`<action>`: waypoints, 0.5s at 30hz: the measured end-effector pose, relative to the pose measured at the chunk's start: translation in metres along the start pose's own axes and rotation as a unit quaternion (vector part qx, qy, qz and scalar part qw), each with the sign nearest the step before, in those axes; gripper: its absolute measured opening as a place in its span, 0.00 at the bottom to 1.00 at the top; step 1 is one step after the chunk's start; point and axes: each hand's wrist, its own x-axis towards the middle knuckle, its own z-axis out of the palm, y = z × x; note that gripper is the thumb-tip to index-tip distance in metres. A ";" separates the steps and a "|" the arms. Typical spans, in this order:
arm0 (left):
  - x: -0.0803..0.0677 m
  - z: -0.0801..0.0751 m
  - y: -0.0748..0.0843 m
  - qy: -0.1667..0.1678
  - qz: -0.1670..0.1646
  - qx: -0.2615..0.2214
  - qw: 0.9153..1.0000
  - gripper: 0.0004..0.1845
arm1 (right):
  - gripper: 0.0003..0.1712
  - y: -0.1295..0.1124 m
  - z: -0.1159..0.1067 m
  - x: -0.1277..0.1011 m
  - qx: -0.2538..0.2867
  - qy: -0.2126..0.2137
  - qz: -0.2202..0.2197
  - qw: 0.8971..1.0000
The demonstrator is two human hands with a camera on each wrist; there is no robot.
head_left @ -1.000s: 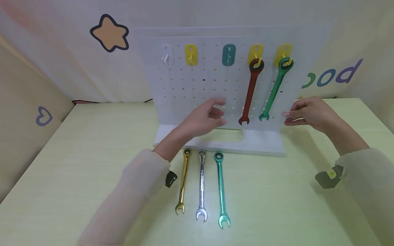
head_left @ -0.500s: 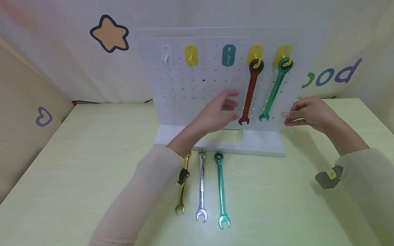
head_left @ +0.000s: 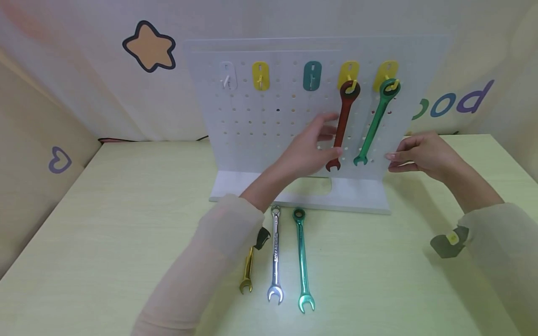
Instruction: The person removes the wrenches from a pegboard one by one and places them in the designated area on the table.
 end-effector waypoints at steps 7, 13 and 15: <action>0.002 0.001 0.005 0.001 0.016 -0.021 1.000 0.33 | 0.06 0.000 0.001 0.000 0.000 0.001 -0.001 1.000; 0.002 0.000 0.007 -0.001 0.015 -0.030 0.999 0.33 | 0.06 0.000 0.001 0.001 -0.006 0.003 0.000 1.000; 0.001 -0.001 0.007 -0.003 0.012 -0.033 0.999 0.32 | 0.06 0.000 0.000 0.000 -0.009 0.005 0.000 1.000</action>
